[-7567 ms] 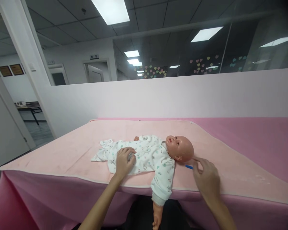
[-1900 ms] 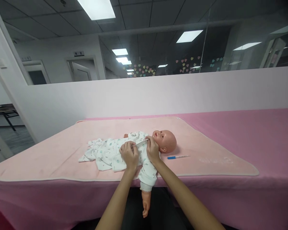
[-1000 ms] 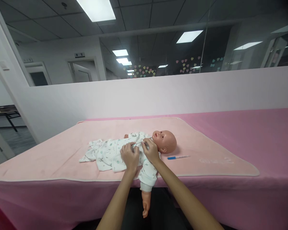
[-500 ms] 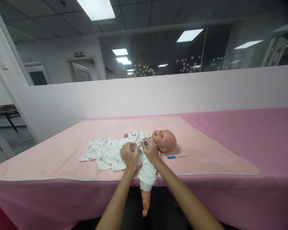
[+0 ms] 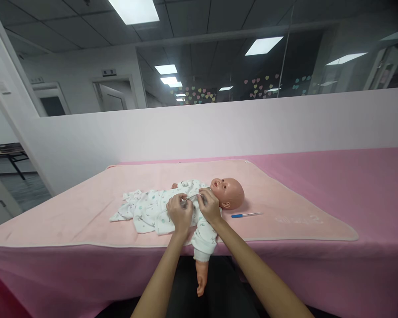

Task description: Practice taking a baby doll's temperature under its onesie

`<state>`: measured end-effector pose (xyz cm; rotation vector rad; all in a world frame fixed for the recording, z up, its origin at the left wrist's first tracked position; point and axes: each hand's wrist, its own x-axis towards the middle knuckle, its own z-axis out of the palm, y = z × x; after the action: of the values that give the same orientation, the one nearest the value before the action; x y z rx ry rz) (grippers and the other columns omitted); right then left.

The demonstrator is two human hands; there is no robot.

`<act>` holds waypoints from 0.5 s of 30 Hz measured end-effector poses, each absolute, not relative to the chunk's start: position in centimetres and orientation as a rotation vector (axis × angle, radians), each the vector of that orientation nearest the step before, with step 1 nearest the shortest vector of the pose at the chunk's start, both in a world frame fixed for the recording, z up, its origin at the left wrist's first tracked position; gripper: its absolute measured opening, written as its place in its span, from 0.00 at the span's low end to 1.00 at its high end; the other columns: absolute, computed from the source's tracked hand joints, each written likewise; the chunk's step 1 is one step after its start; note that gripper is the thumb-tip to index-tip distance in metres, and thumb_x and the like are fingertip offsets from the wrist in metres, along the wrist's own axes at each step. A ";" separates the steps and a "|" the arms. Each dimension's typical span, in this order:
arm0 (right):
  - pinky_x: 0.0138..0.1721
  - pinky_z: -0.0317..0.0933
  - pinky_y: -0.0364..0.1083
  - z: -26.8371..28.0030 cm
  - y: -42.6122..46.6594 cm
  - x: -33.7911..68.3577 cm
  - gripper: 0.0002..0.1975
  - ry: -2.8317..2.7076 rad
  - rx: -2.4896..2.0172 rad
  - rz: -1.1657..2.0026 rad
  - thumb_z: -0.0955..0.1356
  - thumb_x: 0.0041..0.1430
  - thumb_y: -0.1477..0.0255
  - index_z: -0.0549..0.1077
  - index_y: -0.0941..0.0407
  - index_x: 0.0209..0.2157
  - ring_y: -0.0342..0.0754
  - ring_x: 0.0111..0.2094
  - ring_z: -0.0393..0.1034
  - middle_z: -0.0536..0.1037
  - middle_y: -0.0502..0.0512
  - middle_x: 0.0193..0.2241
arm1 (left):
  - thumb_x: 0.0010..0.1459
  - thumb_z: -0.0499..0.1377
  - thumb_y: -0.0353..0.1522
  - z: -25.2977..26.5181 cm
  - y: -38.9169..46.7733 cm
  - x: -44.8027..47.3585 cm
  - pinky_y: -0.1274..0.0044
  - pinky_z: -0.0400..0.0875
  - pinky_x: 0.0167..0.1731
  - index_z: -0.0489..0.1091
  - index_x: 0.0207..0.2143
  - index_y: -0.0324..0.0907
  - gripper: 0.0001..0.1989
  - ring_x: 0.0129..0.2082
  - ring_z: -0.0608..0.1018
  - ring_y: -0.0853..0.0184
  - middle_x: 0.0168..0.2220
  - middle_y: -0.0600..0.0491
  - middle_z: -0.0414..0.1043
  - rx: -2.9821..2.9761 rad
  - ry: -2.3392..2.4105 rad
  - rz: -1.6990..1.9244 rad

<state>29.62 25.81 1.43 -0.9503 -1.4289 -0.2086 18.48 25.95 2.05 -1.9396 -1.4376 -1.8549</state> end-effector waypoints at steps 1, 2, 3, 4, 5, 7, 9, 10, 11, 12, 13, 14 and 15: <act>0.41 0.63 0.47 1.4 25.8 29.6 0.06 -1.424 -0.943 -0.221 0.60 0.56 0.74 0.68 0.56 0.30 0.48 0.39 0.67 0.73 0.57 0.34 | 0.47 0.54 0.27 2.1 25.9 18.5 0.72 0.59 0.41 0.64 0.29 0.43 0.05 0.33 0.69 0.66 0.29 0.55 0.69 -1.948 -1.427 -1.861; 0.41 0.63 0.47 1.4 25.8 29.6 0.06 -1.419 -0.937 -0.229 0.60 0.56 0.74 0.68 0.56 0.30 0.48 0.39 0.67 0.73 0.57 0.35 | 0.47 0.54 0.27 2.1 25.9 18.5 0.72 0.59 0.41 0.64 0.29 0.43 0.05 0.33 0.69 0.66 0.29 0.55 0.69 -1.956 -1.417 -1.869; 0.41 0.63 0.47 1.4 25.8 29.6 0.06 -1.413 -0.935 -0.230 0.60 0.56 0.74 0.68 0.56 0.30 0.48 0.39 0.67 0.73 0.57 0.35 | 0.47 0.53 0.26 2.1 25.9 18.4 0.71 0.59 0.41 0.64 0.29 0.43 0.05 0.33 0.69 0.66 0.29 0.55 0.69 -1.961 -1.411 -1.880; 0.41 0.63 0.47 1.3 25.8 29.6 0.06 -1.408 -0.935 -0.228 0.60 0.56 0.74 0.68 0.56 0.30 0.48 0.39 0.67 0.73 0.57 0.35 | 0.47 0.52 0.25 2.2 25.9 18.2 0.71 0.59 0.41 0.64 0.29 0.43 0.06 0.33 0.69 0.66 0.29 0.55 0.69 -1.958 -1.415 -1.896; 0.41 0.63 0.47 1.3 25.8 29.7 0.06 -1.402 -0.936 -0.223 0.60 0.56 0.74 0.68 0.56 0.30 0.47 0.39 0.68 0.73 0.57 0.34 | 0.46 0.51 0.24 2.2 26.0 17.9 0.71 0.59 0.40 0.64 0.28 0.43 0.07 0.32 0.69 0.66 0.29 0.55 0.69 -1.936 -1.434 -1.924; 0.41 0.63 0.47 1.3 25.8 29.7 0.07 -1.404 -0.940 -0.211 0.60 0.56 0.73 0.69 0.56 0.30 0.47 0.38 0.68 0.73 0.57 0.34 | 0.45 0.49 0.23 2.2 26.2 16.9 0.71 0.60 0.37 0.64 0.27 0.43 0.09 0.32 0.68 0.65 0.28 0.54 0.68 -1.842 -1.527 -2.011; 0.41 0.63 0.47 1.4 25.7 29.7 0.07 -1.412 -0.942 -0.206 0.60 0.57 0.73 0.69 0.56 0.30 0.47 0.38 0.68 0.73 0.57 0.33 | 0.45 0.48 0.23 2.2 26.3 15.4 0.72 0.61 0.35 0.65 0.28 0.43 0.10 0.34 0.67 0.64 0.30 0.53 0.68 -1.724 -1.663 -2.095; 0.41 0.63 0.47 1.4 25.7 29.8 0.07 -1.415 -0.944 -0.205 0.60 0.57 0.73 0.68 0.56 0.30 0.47 0.38 0.68 0.73 0.57 0.33 | 0.45 0.48 0.24 2.2 26.3 14.7 0.72 0.62 0.35 0.66 0.28 0.43 0.10 0.35 0.67 0.63 0.30 0.53 0.69 -1.693 -1.726 -2.110; 0.41 0.63 0.47 1.4 25.6 29.8 0.07 -1.416 -0.948 -0.203 0.60 0.57 0.73 0.68 0.56 0.31 0.48 0.38 0.68 0.73 0.57 0.33 | 0.46 0.48 0.25 2.2 26.3 13.9 0.72 0.62 0.35 0.67 0.29 0.44 0.11 0.36 0.67 0.63 0.31 0.53 0.69 -1.701 -1.775 -2.097; 0.41 0.63 0.47 1.5 25.6 29.8 0.07 -1.413 -0.952 -0.200 0.60 0.57 0.73 0.68 0.56 0.31 0.48 0.37 0.68 0.73 0.57 0.33 | 0.46 0.48 0.26 2.1 26.2 13.3 0.71 0.61 0.36 0.67 0.29 0.44 0.11 0.36 0.67 0.62 0.31 0.53 0.69 -1.743 -1.803 -2.062; 0.40 0.63 0.48 1.5 25.5 29.8 0.07 -1.409 -0.956 -0.195 0.60 0.57 0.72 0.68 0.56 0.31 0.48 0.37 0.68 0.73 0.57 0.32 | 0.47 0.48 0.27 2.1 26.0 12.9 0.70 0.61 0.38 0.69 0.29 0.45 0.11 0.37 0.67 0.61 0.32 0.53 0.69 -1.809 -1.811 -2.009; 0.40 0.63 0.48 1.5 25.5 29.8 0.07 -1.408 -0.959 -0.188 0.59 0.57 0.72 0.68 0.56 0.32 0.48 0.37 0.68 0.73 0.57 0.32 | 0.48 0.49 0.28 2.1 25.8 12.5 0.69 0.60 0.40 0.69 0.29 0.45 0.11 0.38 0.67 0.61 0.33 0.53 0.70 -1.886 -1.801 -1.944; 0.40 0.63 0.48 1.5 25.5 29.8 0.07 -1.409 -0.961 -0.182 0.59 0.57 0.72 0.68 0.56 0.31 0.48 0.36 0.68 0.73 0.57 0.32 | 0.49 0.49 0.29 2.1 25.6 12.4 0.68 0.59 0.41 0.70 0.28 0.46 0.10 0.39 0.67 0.60 0.34 0.53 0.70 -1.957 -1.784 -1.876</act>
<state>29.75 25.50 1.53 -0.9609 -1.4089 -0.1819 12.37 25.61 2.14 -1.9566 -1.7835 -1.8762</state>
